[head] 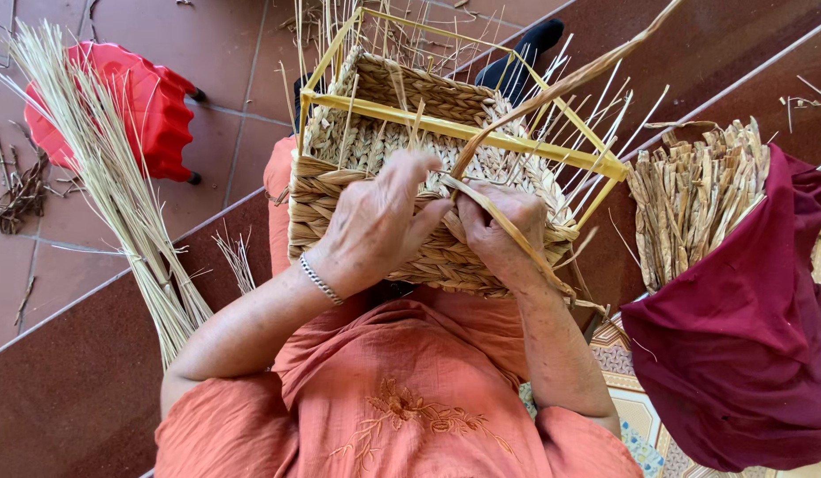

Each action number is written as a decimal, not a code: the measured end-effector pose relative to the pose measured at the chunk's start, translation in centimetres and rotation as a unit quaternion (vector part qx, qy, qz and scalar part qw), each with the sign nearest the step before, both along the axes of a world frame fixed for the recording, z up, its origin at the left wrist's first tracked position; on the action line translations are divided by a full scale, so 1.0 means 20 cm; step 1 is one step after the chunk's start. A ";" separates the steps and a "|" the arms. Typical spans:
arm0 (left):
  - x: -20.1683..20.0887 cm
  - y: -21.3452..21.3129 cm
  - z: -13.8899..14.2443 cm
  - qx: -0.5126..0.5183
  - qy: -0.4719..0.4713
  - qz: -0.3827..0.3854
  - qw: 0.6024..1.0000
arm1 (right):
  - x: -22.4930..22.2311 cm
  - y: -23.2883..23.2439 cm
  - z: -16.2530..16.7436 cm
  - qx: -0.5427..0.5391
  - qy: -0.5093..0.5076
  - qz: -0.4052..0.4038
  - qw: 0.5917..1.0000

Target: The person weaves a rectangular basket using dried palm leaves, interlacing strands through a yellow frame. They occasionally reach for additional leaves from a nearby bundle and continue weaving the sides.

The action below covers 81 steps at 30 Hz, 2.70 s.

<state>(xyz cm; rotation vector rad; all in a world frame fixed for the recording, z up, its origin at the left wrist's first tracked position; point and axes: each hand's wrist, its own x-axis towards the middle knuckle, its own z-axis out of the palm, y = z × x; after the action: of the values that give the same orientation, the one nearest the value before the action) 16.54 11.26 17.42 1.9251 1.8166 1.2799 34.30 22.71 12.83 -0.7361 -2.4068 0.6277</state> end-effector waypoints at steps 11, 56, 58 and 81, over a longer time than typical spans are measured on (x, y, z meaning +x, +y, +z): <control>-0.10 0.08 -0.13 0.042 -0.385 0.020 0.922 | 0.02 -0.03 -0.01 -0.045 -0.001 -0.027 0.999; -0.31 -0.23 -0.37 0.058 -0.162 0.169 0.970 | 0.05 -0.02 0.04 0.047 0.012 -0.038 0.998; -0.30 -0.23 -0.36 0.050 -0.163 0.174 0.970 | 0.05 0.00 0.01 0.084 0.022 -0.056 0.995; -0.27 -0.32 -0.45 0.072 -0.191 0.198 0.959 | 0.17 -0.03 0.06 -0.119 0.048 -0.059 0.990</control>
<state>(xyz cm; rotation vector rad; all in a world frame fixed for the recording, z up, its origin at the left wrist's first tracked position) 11.15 4.84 8.39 1.2780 1.9953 1.8057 37.61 22.20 14.11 -0.9183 -2.2052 0.8904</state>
